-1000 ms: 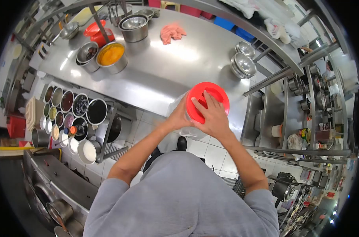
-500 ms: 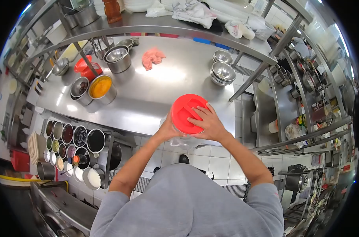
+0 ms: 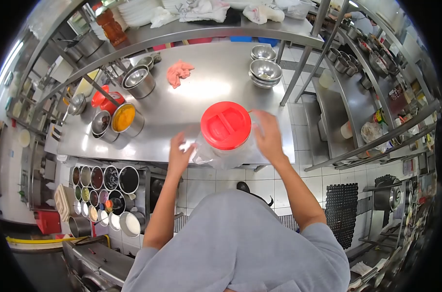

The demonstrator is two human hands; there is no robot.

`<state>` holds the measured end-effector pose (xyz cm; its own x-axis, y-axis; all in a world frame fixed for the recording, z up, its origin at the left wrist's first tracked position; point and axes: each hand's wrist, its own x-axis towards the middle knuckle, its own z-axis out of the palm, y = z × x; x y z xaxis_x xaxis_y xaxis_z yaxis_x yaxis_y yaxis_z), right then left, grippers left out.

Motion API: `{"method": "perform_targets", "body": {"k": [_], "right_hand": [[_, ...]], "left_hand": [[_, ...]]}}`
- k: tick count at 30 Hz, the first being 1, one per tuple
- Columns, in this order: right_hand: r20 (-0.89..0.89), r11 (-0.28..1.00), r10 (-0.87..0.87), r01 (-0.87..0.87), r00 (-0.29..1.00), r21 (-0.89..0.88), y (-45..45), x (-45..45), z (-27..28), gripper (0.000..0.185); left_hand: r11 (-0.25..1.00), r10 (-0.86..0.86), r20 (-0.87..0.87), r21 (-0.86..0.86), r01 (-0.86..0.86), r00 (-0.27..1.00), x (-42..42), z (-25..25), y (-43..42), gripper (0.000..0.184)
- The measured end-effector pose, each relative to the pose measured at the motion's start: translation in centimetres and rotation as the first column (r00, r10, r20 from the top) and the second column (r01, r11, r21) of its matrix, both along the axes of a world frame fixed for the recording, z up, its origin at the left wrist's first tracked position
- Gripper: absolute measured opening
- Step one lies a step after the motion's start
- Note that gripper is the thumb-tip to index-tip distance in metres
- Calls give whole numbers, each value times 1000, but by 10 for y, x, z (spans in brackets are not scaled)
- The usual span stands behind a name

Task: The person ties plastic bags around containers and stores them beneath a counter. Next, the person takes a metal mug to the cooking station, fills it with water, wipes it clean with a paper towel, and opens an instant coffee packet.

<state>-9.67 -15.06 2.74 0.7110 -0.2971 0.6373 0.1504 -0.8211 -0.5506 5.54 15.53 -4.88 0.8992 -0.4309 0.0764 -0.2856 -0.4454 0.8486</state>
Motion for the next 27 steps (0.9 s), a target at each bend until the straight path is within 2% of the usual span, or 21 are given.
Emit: {"method": "perform_targets", "body": {"k": [1,2,4,7,8,11,14,15,16,18,19,21,23,25,26,27], "right_hand": [[-117,979,-35,58,993,197,-19,-1,-14,44],[-238,915,-47,138,970,380,-36,2,-36,43],[-363,933,-21,149,931,328,-57,18,-82,46],[-464,961,-51,170,885,219,-62,53,-138,46],[-488,968,-67,176,870,181,-57,62,-155,46],[-616,956,140,57,775,289,-63,89,-194,37],[-571,862,144,182,808,474,-78,98,-170,22],[-446,697,223,178,867,695,-82,95,-139,18],[-309,477,266,154,913,865,-82,85,-102,15],[-187,464,316,21,930,886,-90,77,-59,13],[-120,454,341,-51,932,890,-91,74,-41,13],[-82,488,365,-115,927,865,-87,66,-7,10],[-56,542,335,-144,940,828,-82,56,15,8],[-31,602,266,-141,963,786,-70,49,28,8],[-31,787,167,-114,986,606,-64,45,36,8],[-4,917,62,-56,998,395,-57,39,43,9]], "left_hand": [[989,135,-140,-46,-143,981,-7,-13,15,80],[979,155,-315,-77,-188,936,-28,-6,18,78],[949,156,-621,-121,-290,768,-71,32,2,73],[863,24,-814,-276,-424,580,-84,46,-34,62],[844,-4,-794,-329,-424,608,-79,38,-35,60],[771,-82,-731,-477,-422,677,-52,18,-49,56],[665,-153,-722,-580,-470,675,-32,47,-41,54],[610,-234,-672,-664,-432,703,-17,53,-37,53],[551,-305,-622,-733,-399,721,-4,57,-30,52],[550,-264,-579,-747,-373,771,12,100,-30,49],[539,-322,-526,-786,-304,787,15,123,-28,48],[496,-436,-396,-855,-152,808,22,168,-29,45],[645,-378,-429,-758,-99,820,19,199,-41,38],[761,-321,-424,-648,-36,847,20,208,-50,35],[807,-302,-407,-591,3,862,23,209,-56,34],[850,-287,-393,-525,43,874,24,210,-60,33]]}}
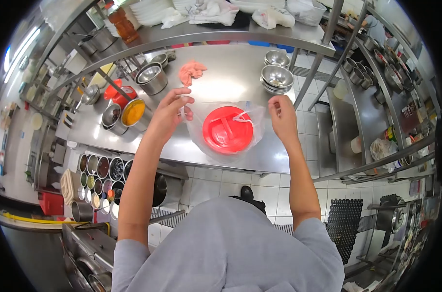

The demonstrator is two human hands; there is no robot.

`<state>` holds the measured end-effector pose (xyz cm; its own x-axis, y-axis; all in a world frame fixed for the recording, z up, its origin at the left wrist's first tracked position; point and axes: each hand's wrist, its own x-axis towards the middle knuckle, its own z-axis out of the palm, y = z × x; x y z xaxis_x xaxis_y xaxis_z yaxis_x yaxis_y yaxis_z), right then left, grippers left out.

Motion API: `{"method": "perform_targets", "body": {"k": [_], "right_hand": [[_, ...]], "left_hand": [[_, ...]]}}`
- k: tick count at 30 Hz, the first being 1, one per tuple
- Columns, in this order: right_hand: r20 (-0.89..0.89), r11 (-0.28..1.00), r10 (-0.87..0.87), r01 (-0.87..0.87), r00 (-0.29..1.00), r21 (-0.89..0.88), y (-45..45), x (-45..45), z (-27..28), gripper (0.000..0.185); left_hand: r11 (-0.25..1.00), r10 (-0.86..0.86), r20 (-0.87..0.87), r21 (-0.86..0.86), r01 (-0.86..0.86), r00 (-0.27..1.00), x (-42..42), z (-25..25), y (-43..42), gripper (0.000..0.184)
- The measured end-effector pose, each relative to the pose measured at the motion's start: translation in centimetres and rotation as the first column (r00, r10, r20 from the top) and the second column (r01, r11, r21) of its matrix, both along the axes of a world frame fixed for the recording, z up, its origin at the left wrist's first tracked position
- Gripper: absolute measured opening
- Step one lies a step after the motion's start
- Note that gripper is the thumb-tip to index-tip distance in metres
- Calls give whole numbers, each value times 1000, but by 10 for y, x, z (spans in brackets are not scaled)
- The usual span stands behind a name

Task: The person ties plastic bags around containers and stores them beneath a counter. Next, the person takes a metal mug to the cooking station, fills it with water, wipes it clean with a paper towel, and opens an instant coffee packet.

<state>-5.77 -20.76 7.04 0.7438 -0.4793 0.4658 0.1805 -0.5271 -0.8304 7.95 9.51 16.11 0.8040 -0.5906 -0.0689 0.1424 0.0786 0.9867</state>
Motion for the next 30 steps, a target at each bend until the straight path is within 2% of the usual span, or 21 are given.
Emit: {"method": "perform_targets", "body": {"k": [1,4,7,10,11,12,13,14,17,19,20,21,22,23,25,26,27,28,30], "right_hand": [[76,965,-96,112,992,-239,5,-3,9,11],[-52,782,1,-33,999,-623,37,-12,33,16],[-385,652,-135,-211,913,-728,38,18,-6,23],[-203,829,-11,-104,979,-550,37,25,3,28],[-201,924,97,-164,975,-347,39,28,12,30],[-182,966,202,-226,962,-123,43,25,29,32],[-143,952,300,-287,943,106,47,24,38,34],[-81,942,318,-305,945,139,53,26,34,34],[78,909,331,-340,940,240,64,34,13,35],[150,878,317,-349,937,327,72,32,4,34],[162,973,193,-210,968,92,75,26,5,35],[205,989,72,-43,976,-143,79,14,17,35],[275,923,-41,141,961,-358,84,4,22,35],[249,976,-23,75,968,-202,91,-6,12,36],[208,990,29,-57,978,128,110,-18,-4,39],[160,888,162,-214,974,407,119,-13,-2,40],[149,684,296,-319,943,656,131,-11,10,42],[177,403,414,-355,893,844,141,-11,16,44],[253,241,524,-427,813,871,144,4,21,47]], "left_hand": [[999,12,12,38,-12,1000,1,3,-4,34],[987,-24,71,159,12,997,4,5,-12,29],[811,-266,401,584,-21,877,12,8,-19,26],[702,-413,415,712,-7,810,3,23,-37,29],[768,-430,511,641,4,744,2,16,-42,38],[731,-415,429,682,13,803,-2,18,-53,42],[692,-390,342,721,28,855,-5,22,-66,47],[653,-357,247,756,51,901,-8,23,-75,52],[676,-330,45,709,202,943,-5,8,-91,54],[787,-314,-158,508,350,936,5,-15,-97,46],[828,-321,-257,392,402,912,12,-26,-97,42],[844,-334,-240,355,403,911,14,-27,-96,39],[855,-351,-224,319,408,909,16,-27,-96,36],[863,-370,-207,284,417,906,18,-26,-97,33],[878,-303,-128,349,329,944,11,-3,-97,30],[882,-266,-85,380,279,960,11,7,-95,29],[868,-291,-30,412,277,956,17,5,-94,30],[833,-324,43,486,263,945,16,4,-94,30],[765,-400,211,613,198,892,21,11,-98,30]]}}
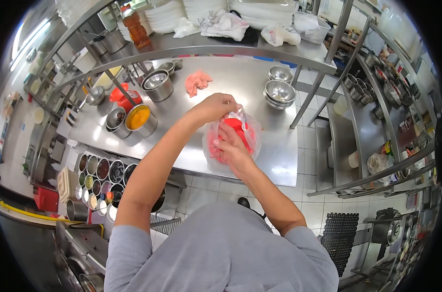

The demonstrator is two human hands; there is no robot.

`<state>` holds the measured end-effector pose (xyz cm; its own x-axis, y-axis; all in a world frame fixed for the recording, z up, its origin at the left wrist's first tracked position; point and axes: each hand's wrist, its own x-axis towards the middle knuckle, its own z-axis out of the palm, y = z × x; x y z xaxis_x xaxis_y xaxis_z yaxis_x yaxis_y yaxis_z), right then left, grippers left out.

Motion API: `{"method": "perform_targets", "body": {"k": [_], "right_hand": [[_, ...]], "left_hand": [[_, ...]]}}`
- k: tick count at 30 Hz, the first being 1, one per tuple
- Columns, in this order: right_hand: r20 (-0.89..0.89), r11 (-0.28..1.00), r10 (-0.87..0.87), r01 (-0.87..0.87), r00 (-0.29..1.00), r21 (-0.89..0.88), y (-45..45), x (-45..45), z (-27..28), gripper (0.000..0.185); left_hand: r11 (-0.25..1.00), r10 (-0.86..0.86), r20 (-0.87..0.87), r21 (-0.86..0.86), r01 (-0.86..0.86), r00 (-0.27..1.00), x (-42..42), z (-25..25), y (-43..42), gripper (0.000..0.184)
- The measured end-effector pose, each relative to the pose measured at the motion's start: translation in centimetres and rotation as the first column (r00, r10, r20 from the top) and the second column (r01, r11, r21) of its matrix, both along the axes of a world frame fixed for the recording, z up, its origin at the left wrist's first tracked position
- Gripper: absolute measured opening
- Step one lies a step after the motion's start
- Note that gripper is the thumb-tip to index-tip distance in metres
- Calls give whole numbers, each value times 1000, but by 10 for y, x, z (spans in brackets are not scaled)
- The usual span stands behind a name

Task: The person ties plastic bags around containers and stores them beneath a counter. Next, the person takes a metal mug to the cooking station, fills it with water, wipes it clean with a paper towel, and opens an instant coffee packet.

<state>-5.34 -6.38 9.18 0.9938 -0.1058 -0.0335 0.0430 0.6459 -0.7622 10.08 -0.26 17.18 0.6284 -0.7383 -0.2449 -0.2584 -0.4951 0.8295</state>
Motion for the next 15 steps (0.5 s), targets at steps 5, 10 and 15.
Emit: {"method": "perform_targets", "body": {"k": [5,10,15], "right_hand": [[-47,949,308,-311,950,-62,-28,7,-4,29],[-156,932,-14,-43,988,-361,-83,-10,-3,19],[-68,887,-132,87,989,-454,-122,-12,-23,19]], "left_hand": [[1000,-22,563,13,18,826,7,-8,19,27],[814,162,-658,-332,-476,736,12,-40,46,23],[985,-133,671,173,21,729,-1,-60,73,23]]}}
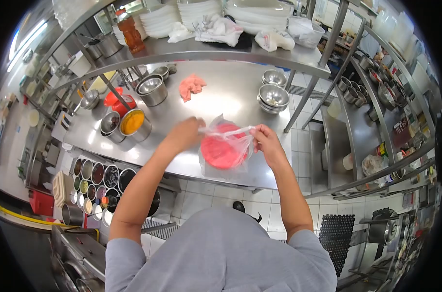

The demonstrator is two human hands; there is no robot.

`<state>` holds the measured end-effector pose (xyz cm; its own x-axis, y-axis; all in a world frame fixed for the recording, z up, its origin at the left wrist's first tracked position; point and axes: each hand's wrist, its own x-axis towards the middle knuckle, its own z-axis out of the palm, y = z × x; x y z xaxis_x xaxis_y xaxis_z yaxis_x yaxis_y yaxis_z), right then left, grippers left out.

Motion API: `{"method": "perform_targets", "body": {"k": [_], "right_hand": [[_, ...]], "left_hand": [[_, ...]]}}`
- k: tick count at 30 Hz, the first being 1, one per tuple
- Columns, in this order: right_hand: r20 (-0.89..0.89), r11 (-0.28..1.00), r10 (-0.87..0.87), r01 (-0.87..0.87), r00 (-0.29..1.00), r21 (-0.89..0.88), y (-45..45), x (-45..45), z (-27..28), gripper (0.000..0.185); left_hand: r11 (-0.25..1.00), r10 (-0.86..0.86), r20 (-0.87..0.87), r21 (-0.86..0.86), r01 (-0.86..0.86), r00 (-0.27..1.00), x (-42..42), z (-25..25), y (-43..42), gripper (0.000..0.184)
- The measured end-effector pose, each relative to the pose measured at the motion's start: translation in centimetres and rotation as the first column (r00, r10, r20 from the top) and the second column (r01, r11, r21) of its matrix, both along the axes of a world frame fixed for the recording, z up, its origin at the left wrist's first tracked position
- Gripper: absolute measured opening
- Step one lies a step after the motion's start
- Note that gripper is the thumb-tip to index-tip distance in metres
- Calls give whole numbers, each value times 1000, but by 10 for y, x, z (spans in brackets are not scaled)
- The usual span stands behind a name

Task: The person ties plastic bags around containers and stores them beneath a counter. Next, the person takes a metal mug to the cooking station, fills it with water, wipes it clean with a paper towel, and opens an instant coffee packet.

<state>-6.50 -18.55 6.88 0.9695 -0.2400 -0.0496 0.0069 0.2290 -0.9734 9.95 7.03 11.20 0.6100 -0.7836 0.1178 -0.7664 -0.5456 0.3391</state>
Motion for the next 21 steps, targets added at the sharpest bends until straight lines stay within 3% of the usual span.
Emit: {"method": "perform_targets", "body": {"k": [2,3,4,6,9,11,12,14,17,18,20,21], "right_hand": [[25,977,29,-23,999,-210,-5,6,11,18],[22,950,55,-45,998,-308,-2,4,24,17],[16,914,78,-65,997,-399,1,2,33,16],[85,841,174,-103,981,-530,3,12,51,18],[211,771,289,-96,934,-630,5,47,62,17],[264,739,359,-99,895,-667,6,73,53,14],[182,754,378,-187,908,-630,8,82,51,15],[11,765,435,-363,900,-532,13,94,47,17],[-91,737,295,-287,951,-612,23,76,50,27],[53,764,388,-288,920,-577,20,77,19,43],[376,554,455,74,807,-829,35,76,2,47],[490,420,500,296,714,-858,36,70,-6,49]], "left_hand": [[968,-70,189,248,22,979,-8,1,1,26],[996,-6,-110,87,16,994,-9,1,-1,27],[997,7,-405,-70,-39,914,-7,2,-6,28],[917,-143,-833,-315,-246,535,-2,5,-27,29],[860,-371,-911,-410,-303,180,-23,3,-31,32],[937,-267,-871,-335,-101,413,-27,-5,-32,32],[963,-224,-823,-270,-12,522,-29,-7,-31,31],[973,-101,-844,-193,-123,526,-28,-7,-36,30],[948,-29,-887,-171,-268,460,-16,-9,-29,29],[933,-28,-904,-176,-313,426,-11,-14,-25,29],[901,-63,-930,-209,-381,362,3,-32,-10,28],[895,-97,-942,-224,-387,321,11,-45,-11,29]]}}
